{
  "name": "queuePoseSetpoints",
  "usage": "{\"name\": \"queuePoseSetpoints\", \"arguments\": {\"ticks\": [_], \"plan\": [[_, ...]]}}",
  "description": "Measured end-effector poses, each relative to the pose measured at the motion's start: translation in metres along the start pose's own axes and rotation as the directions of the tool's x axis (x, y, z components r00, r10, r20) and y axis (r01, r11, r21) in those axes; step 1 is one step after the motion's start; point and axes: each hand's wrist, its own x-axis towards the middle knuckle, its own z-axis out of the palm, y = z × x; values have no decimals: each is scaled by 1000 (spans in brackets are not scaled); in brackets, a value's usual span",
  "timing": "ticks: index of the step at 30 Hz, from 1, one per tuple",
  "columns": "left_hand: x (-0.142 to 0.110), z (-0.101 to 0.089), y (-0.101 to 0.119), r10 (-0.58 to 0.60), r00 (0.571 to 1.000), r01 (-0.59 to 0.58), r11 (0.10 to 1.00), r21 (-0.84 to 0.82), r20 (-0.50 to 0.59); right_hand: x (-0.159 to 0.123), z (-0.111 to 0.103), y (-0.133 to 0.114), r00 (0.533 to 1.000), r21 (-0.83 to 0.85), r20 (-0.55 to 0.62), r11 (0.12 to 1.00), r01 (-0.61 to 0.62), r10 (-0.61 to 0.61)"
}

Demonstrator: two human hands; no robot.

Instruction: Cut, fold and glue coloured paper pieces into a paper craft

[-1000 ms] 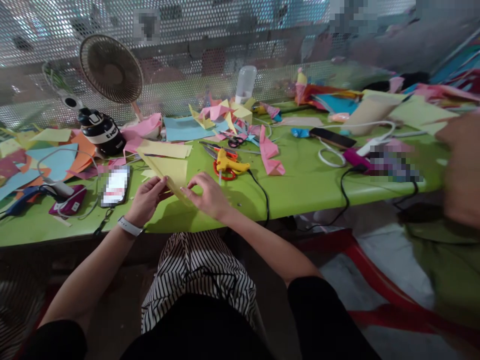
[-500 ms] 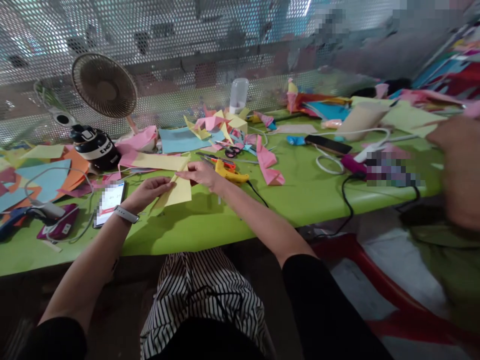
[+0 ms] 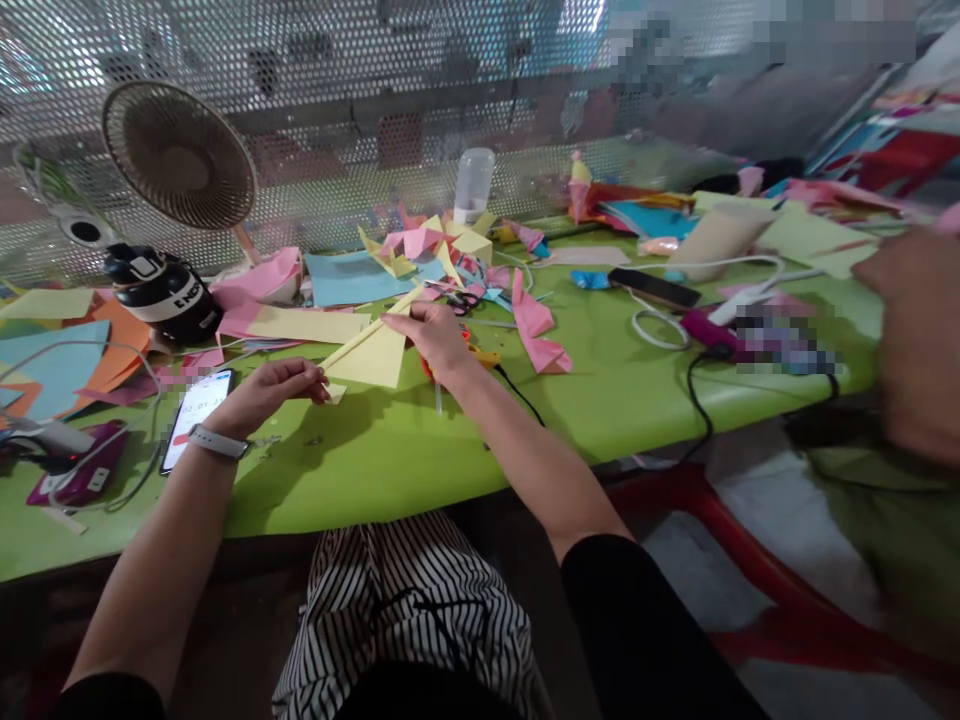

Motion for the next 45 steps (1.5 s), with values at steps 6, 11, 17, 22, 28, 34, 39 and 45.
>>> {"name": "queuePoseSetpoints", "arguments": {"ticks": [6, 11, 17, 22, 28, 34, 39, 45], "plan": [[-2, -3, -5, 66, 982, -113, 957, -267, -176, 4, 5, 0, 991, 190, -130, 980, 54, -30], [2, 27, -15, 53, 974, -142, 903, -406, -222, -11, 27, 20, 996, 201, 45, 976, -79, 72], [6, 38, -20, -61, 884, -160, 892, -423, -463, -20, 33, 29, 981, 195, 133, 967, -163, 139], [3, 35, -16, -1, 867, -230, 887, -401, -499, -19, 29, 27, 984, 243, 85, 954, -174, 158], [7, 29, -17, 2, 831, -286, 859, -424, -556, -19, 28, 28, 971, 152, 167, 969, -195, 170], [10, 25, -23, 7, 854, -263, 868, -420, -520, -18, 28, 29, 973, 119, 162, 975, -188, 168], [9, 24, -25, 16, 846, -257, 889, -380, -534, -19, 26, 27, 958, 71, 212, 975, -210, 191], [9, 25, -25, 9, 857, -247, 885, -395, -515, -19, 28, 26, 959, 75, 189, 971, -229, 212]]}}
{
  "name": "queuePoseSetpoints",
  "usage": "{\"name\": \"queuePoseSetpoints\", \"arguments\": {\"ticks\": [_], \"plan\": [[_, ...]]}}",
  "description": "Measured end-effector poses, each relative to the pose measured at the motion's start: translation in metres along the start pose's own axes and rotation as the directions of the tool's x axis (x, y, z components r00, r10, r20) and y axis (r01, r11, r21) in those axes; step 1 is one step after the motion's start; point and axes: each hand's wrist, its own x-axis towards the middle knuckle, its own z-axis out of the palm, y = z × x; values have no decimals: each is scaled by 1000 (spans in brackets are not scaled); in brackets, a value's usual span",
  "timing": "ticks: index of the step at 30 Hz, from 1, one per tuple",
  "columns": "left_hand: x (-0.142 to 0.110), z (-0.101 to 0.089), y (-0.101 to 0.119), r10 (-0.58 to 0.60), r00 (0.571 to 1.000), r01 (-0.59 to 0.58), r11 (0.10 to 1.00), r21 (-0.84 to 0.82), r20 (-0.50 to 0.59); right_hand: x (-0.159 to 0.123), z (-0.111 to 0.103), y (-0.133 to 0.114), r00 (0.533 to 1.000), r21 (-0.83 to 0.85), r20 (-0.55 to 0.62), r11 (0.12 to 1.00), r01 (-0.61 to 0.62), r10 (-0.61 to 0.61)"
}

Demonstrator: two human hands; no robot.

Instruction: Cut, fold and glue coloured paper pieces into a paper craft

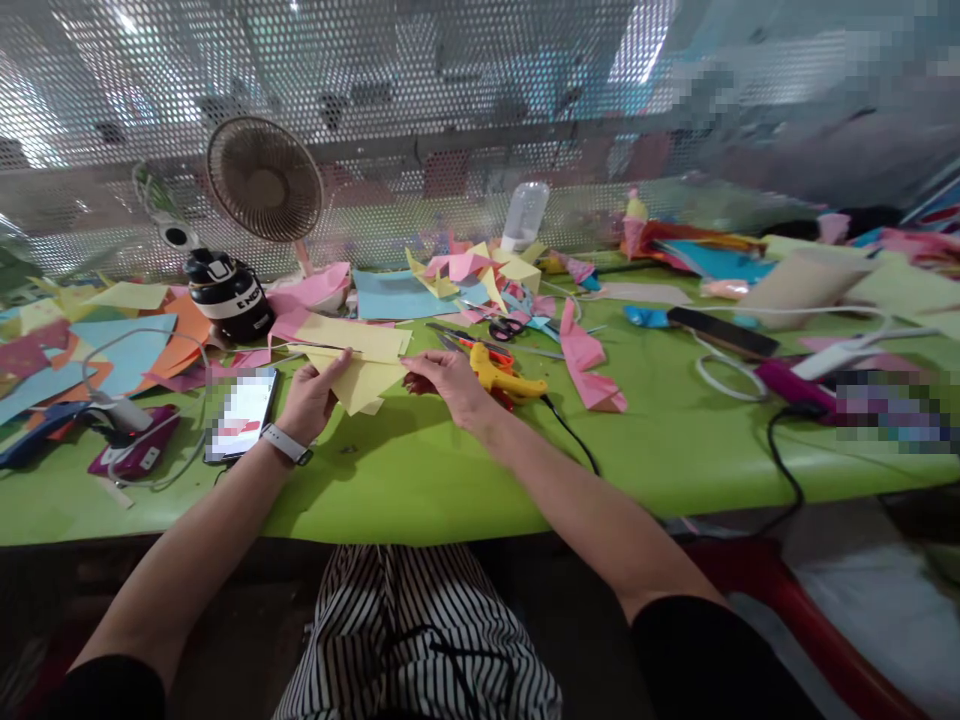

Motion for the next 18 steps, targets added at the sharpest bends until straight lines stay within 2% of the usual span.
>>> {"name": "queuePoseSetpoints", "arguments": {"ticks": [4, 9, 14, 18], "plan": [[0, -2, 0, -11, 1000, 11, 1000, -12, 14, 3, -1, 3, 1000, 10, -2, 1000, 3, -3], [-2, 1, 2, -33, 999, 33, 998, -51, 1, 5, -3, 9, 996, 75, -16, 993, 88, -87], [-4, 5, -4, -38, 998, 33, 994, -105, -49, 6, 3, 16, 999, 63, 29, 997, 41, -43], [-8, 9, -11, -59, 998, 61, 989, -134, 18, 8, 7, 23, 993, 60, 17, 991, 117, -118]]}}
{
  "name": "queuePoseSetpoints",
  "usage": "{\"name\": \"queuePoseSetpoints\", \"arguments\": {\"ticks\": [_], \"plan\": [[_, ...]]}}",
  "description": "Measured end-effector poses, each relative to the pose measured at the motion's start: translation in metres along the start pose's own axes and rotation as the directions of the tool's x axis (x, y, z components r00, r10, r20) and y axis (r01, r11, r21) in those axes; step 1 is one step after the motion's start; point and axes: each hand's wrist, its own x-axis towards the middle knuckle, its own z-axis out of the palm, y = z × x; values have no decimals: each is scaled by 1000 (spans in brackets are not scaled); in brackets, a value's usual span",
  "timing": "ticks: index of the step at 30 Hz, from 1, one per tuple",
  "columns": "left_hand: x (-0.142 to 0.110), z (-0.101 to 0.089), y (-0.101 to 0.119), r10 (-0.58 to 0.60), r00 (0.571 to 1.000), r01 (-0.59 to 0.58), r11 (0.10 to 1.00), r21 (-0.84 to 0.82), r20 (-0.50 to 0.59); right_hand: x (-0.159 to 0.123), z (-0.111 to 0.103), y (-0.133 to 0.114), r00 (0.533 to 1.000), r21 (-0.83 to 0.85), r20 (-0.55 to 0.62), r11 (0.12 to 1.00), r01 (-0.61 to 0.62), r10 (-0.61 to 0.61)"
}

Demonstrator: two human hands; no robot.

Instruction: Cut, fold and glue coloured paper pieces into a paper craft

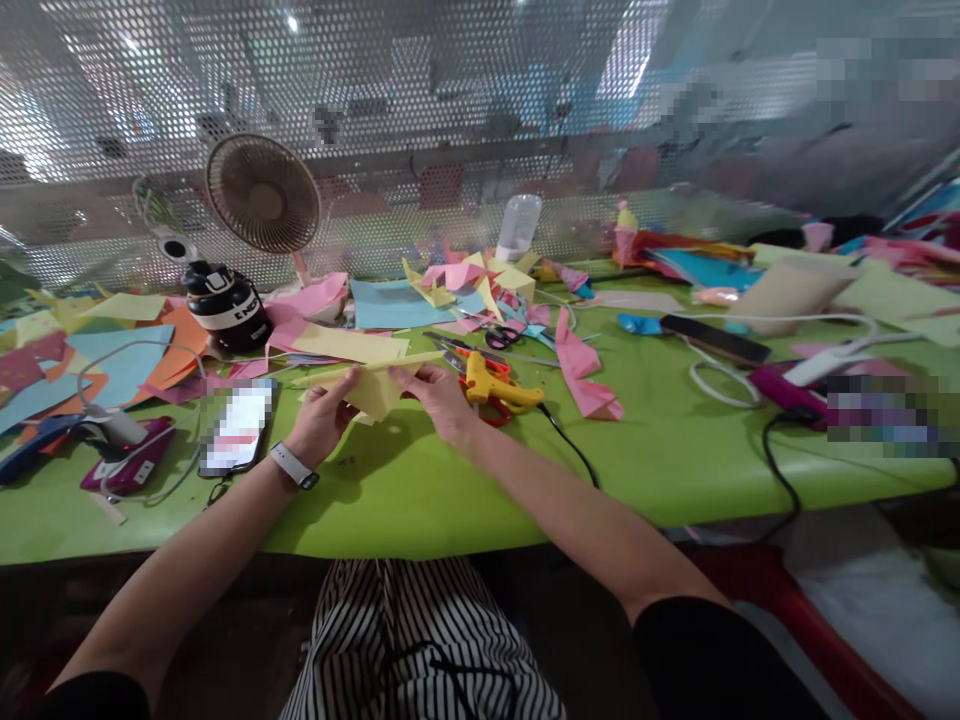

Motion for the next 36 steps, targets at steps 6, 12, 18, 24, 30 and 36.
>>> {"name": "queuePoseSetpoints", "arguments": {"ticks": [6, 12, 18, 24, 30, 36], "plan": [[-7, 6, 1, 8, 1000, -7, 997, -81, 11, -1, 3, 3, 998, 182, 53, 983, 21, -32], [-11, 8, 2, 11, 999, -8, 995, -96, 32, -3, 6, 1, 993, 356, 113, 932, -62, 23], [-13, 9, 5, -11, 996, 26, 984, -177, 83, -6, 8, 2, 984, 369, 174, 925, -94, 31], [-9, 5, 4, -97, 984, 126, 971, -201, 148, -5, 10, 6, 986, 352, 167, 932, -86, 29], [-5, 2, 12, -286, 958, 288, 956, -60, 36, -8, -4, -9, 815, -274, -57, 794, 542, -576], [-9, 2, 18, -355, 926, 344, 934, 95, 126, -23, -8, -23, 212, -490, 680, -219, 844, -701]]}}
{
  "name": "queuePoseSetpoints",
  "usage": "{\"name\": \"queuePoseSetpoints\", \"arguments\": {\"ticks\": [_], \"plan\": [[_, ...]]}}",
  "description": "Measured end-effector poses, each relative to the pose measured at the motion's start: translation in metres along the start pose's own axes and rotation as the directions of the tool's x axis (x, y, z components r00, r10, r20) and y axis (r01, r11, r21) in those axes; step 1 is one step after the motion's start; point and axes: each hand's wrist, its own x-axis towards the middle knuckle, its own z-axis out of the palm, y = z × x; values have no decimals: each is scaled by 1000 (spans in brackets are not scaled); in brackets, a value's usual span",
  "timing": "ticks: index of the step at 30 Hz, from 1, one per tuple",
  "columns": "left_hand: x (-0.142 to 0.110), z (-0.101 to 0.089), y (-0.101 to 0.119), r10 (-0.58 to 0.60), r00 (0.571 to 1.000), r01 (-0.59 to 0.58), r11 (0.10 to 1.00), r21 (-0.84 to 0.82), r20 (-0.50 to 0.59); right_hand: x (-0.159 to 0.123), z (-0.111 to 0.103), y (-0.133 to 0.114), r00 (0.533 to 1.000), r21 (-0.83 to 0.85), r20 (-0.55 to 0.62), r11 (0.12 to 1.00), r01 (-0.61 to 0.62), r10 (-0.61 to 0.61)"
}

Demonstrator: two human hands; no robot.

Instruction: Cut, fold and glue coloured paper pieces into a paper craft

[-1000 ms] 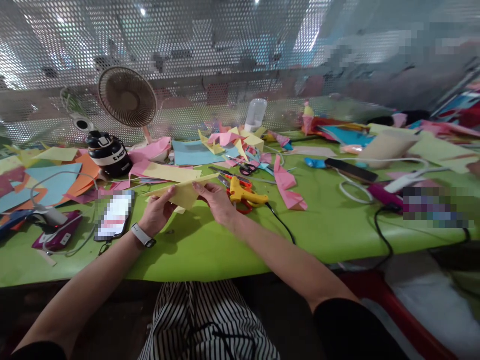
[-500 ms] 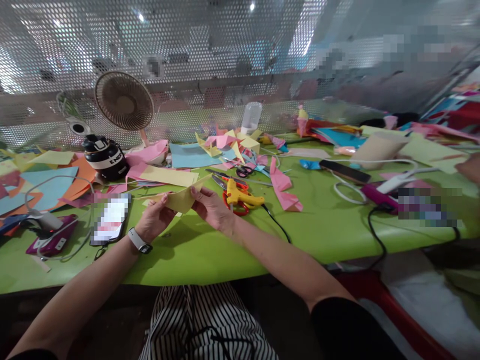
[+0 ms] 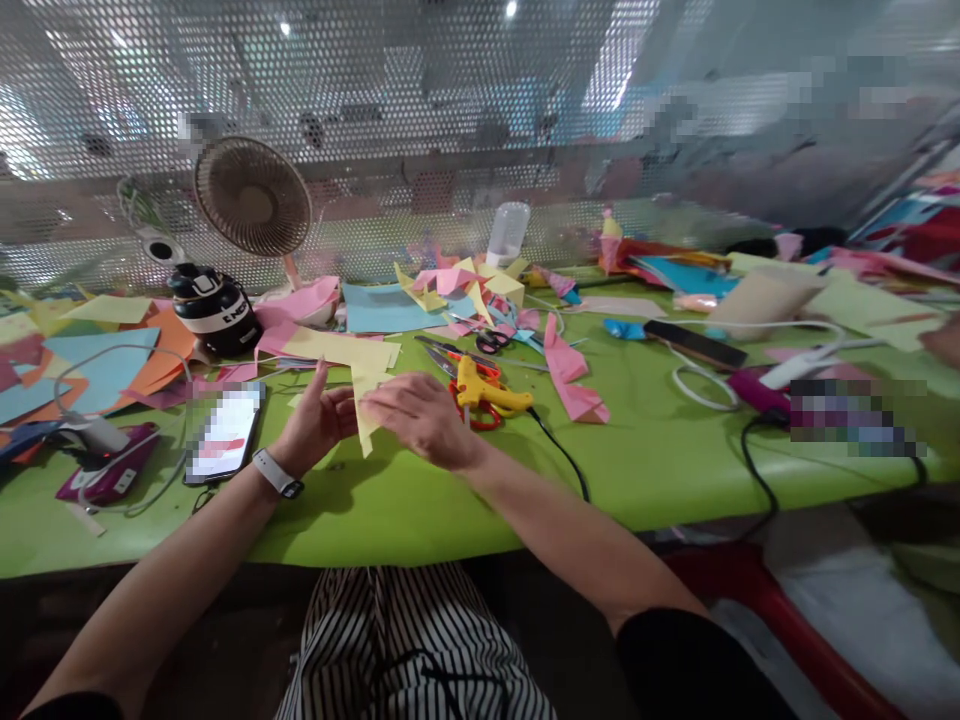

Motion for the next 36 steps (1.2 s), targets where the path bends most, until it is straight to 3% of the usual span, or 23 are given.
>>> {"name": "queuePoseSetpoints", "arguments": {"ticks": [4, 11, 17, 21, 24, 36], "plan": [[1, -4, -3, 116, 992, -118, 992, 38, 54, 2, 2, -5, 976, -28, 168, 989, 143, -136], [2, -7, -2, 77, 996, -79, 996, 40, 45, -5, 9, -2, 950, 63, 245, 981, 183, -193], [2, -4, -6, 136, 991, -137, 988, 69, 16, -13, 15, 0, 958, 258, 271, 966, 22, -94], [2, -2, -8, 177, 984, -177, 982, 71, 4, -9, 12, 0, 916, 291, 401, 947, -133, 5], [2, -1, -8, 174, 985, -172, 983, 62, -21, -5, 10, 0, 903, 349, 427, 912, -214, 48], [2, 0, -6, 186, 982, -184, 981, 61, -25, -9, 11, 2, 899, 329, 436, 923, -202, 41]]}}
